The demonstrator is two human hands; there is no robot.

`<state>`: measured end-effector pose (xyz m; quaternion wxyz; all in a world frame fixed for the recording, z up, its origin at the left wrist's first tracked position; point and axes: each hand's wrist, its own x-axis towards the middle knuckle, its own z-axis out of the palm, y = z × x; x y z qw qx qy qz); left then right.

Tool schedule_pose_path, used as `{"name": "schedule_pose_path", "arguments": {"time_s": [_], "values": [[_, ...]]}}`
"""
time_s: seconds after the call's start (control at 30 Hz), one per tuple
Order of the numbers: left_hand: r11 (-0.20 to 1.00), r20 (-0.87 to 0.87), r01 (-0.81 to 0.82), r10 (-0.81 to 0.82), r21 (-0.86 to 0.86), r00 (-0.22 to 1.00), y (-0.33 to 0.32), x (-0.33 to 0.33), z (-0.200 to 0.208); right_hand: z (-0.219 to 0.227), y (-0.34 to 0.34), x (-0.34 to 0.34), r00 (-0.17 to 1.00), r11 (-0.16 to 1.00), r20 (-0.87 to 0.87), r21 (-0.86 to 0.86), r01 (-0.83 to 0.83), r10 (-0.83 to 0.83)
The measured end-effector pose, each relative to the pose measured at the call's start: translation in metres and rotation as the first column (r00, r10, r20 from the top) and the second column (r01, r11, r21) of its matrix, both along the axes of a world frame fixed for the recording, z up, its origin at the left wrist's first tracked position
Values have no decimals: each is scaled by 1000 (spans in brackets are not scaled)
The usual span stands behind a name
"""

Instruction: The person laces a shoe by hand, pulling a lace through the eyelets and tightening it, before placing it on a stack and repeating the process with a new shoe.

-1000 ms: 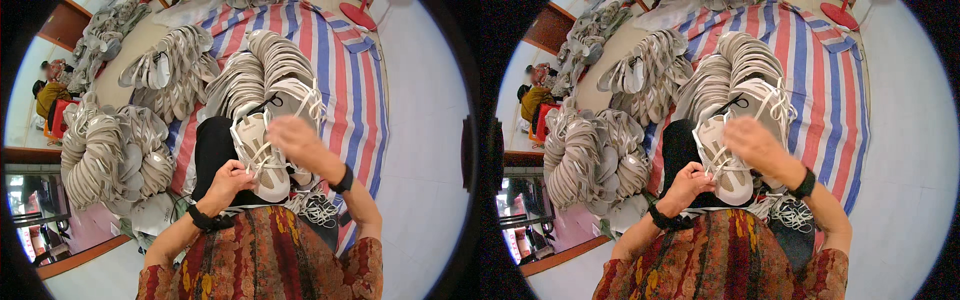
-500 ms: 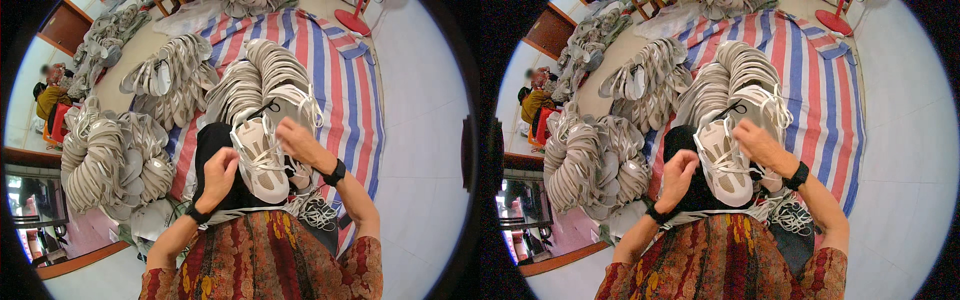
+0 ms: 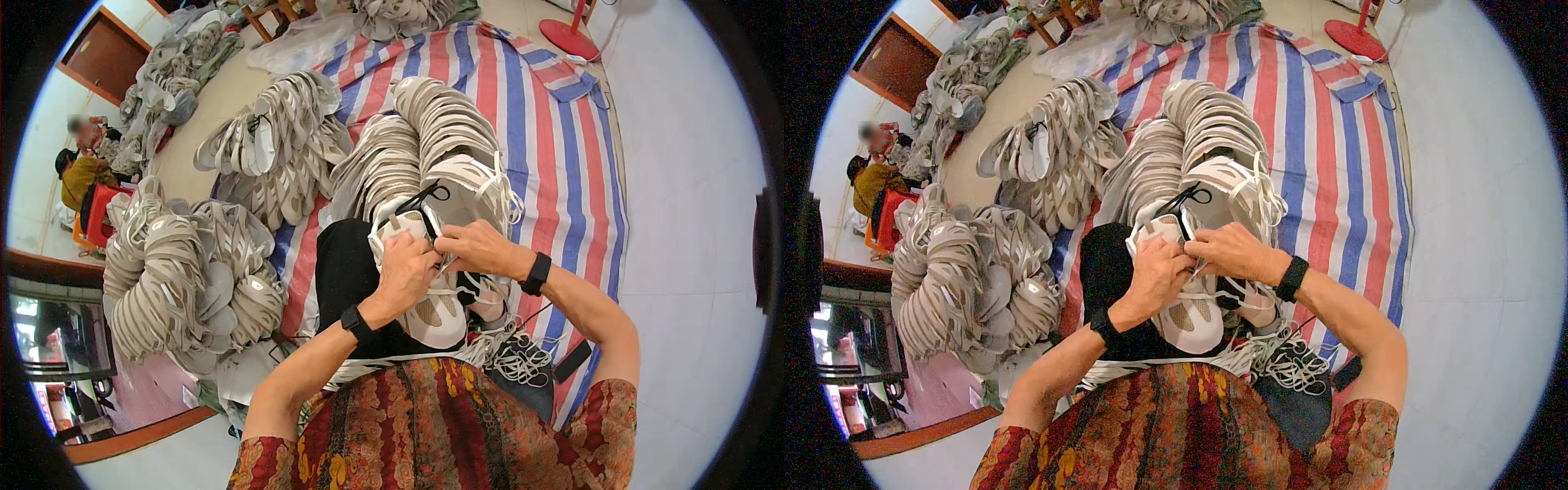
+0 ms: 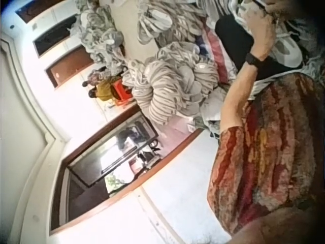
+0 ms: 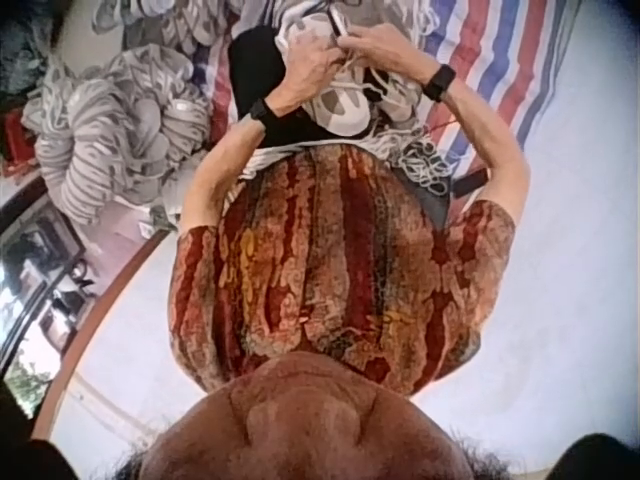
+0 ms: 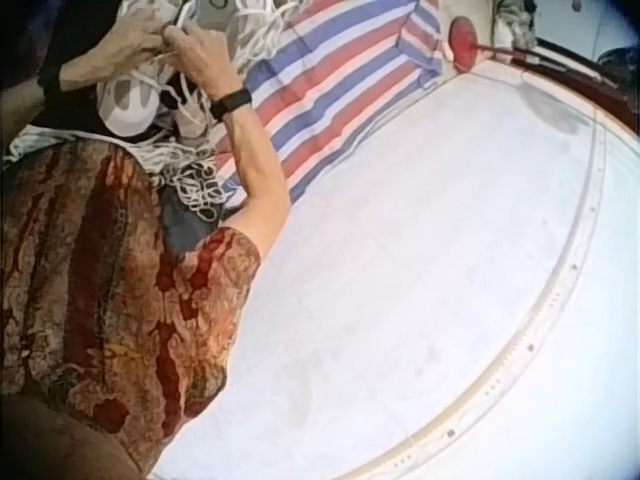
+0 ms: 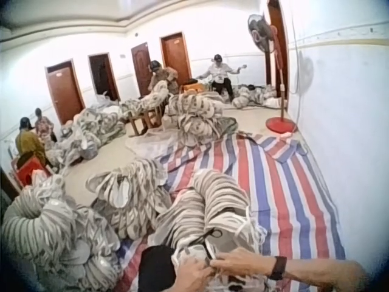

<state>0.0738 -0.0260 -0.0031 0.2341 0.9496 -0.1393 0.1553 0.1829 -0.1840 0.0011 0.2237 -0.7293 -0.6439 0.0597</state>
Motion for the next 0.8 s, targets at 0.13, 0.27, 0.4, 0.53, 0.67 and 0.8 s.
{"name": "schedule_pose_path", "arguments": {"time_s": [0.13,0.27,0.4,0.53,0.67,0.8], "values": [[996,-4,21,-20,90,1000,-2,3,-1,3,2,-2,1000,999,-16,34,27,-26],[915,45,-32,15,403,999,21,-3,11,14,14,10,993,997,-86,0,-83,82],[769,170,-559,533,310,829,173,-76,47,15,21,25,959,985,-280,-148,-89,44],[309,324,-806,797,506,509,269,-226,41,9,32,23,918,987,-368,-1,-160,148],[614,-119,-723,782,316,612,224,-228,-7,18,25,7,973,988,-229,146,53,-18],[767,-230,-631,598,-114,768,130,-118,14,32,-10,-41,985,959,-42,221,174,-169]]}}
